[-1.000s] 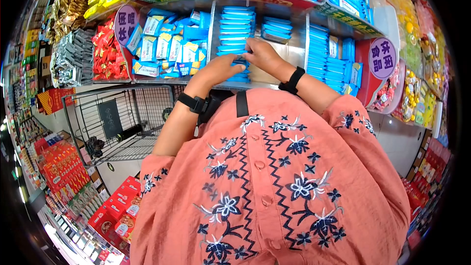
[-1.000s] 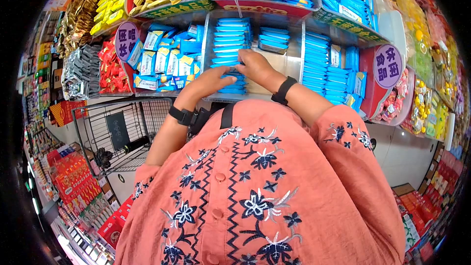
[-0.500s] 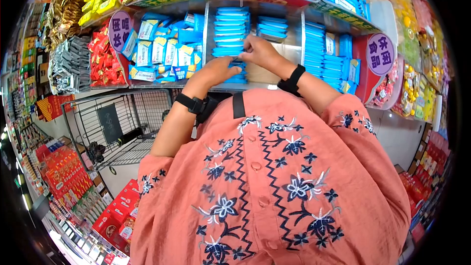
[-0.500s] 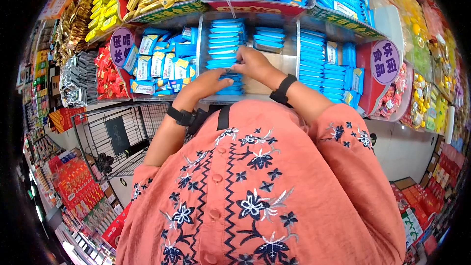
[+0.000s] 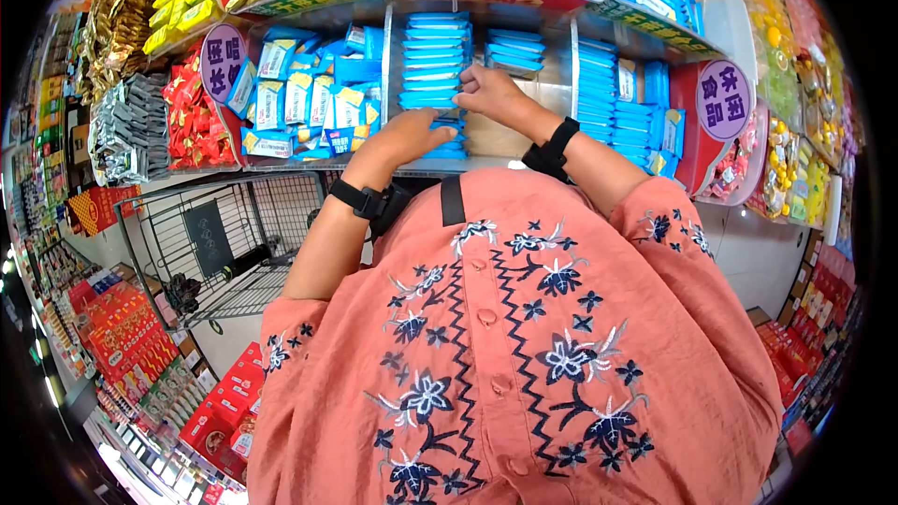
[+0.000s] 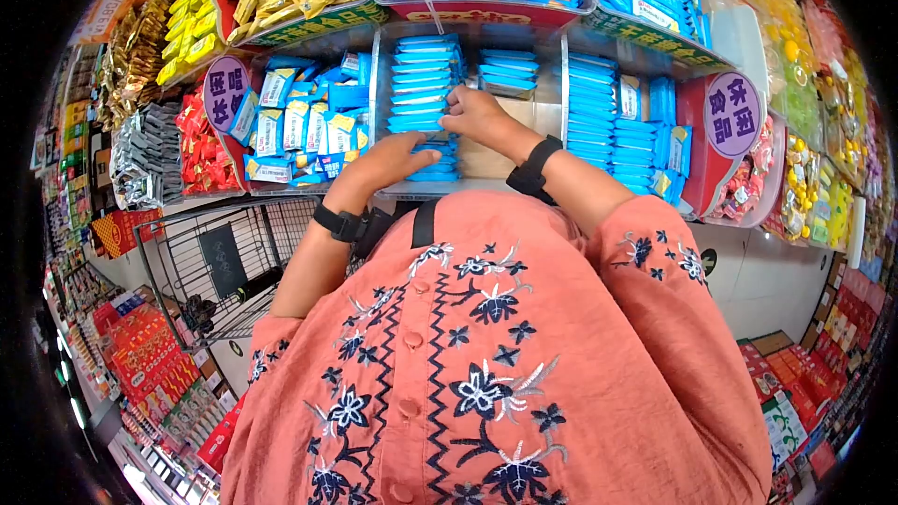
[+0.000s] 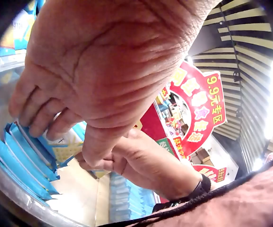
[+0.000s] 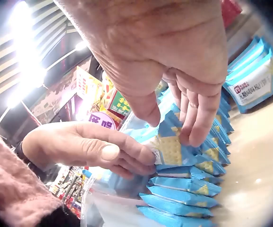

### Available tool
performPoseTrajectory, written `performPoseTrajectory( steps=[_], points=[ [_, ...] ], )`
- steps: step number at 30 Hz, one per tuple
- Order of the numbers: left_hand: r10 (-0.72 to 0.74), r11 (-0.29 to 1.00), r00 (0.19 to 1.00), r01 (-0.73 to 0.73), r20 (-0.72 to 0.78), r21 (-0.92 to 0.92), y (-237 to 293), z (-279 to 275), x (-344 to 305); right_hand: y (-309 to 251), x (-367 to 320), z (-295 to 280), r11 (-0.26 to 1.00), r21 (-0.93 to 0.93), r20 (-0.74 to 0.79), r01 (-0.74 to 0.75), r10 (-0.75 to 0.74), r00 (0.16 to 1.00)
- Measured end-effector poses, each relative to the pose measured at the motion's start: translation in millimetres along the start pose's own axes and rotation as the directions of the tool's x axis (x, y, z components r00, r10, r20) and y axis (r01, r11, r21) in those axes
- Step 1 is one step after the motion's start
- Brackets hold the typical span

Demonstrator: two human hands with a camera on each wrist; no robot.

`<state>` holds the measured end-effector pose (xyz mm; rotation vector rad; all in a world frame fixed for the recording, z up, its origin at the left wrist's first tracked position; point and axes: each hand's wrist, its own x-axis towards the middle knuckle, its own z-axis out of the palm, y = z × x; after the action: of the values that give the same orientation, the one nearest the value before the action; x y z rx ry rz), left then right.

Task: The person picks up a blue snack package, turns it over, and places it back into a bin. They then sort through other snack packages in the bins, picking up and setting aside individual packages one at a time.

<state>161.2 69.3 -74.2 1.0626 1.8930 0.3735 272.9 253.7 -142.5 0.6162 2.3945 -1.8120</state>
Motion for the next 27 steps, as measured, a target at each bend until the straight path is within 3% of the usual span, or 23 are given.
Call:
performPoseTrajectory(
  steps=[3,9,12,15,27],
  points=[
    [-0.024,1.000,1.000,0.024,0.012,0.019,1,0,2,1,1,1,1.000,-0.019,-0.006,-0.014,0.014,1.000],
    [-0.001,1.000,1.000,0.000,0.007,0.028,-11,7,12,-23,-12,-9,0.965,-0.260,-0.048,-0.015,0.002,0.999],
    [-0.038,0.999,0.999,0.037,0.028,0.031,-6,5,11,-16,-9,-6,0.972,-0.230,0.043,0.039,-0.030,0.999],
    [-0.045,0.999,0.998,0.044,0.035,0.017,-13,8,13,-5,-6,2,0.939,-0.323,0.028,0.117,-0.114,0.993],
    [0.009,0.999,1.000,-0.009,0.004,0.040,-14,8,6,-6,-9,-3,0.930,-0.360,0.064,0.072,-0.053,0.997]
  ],
)
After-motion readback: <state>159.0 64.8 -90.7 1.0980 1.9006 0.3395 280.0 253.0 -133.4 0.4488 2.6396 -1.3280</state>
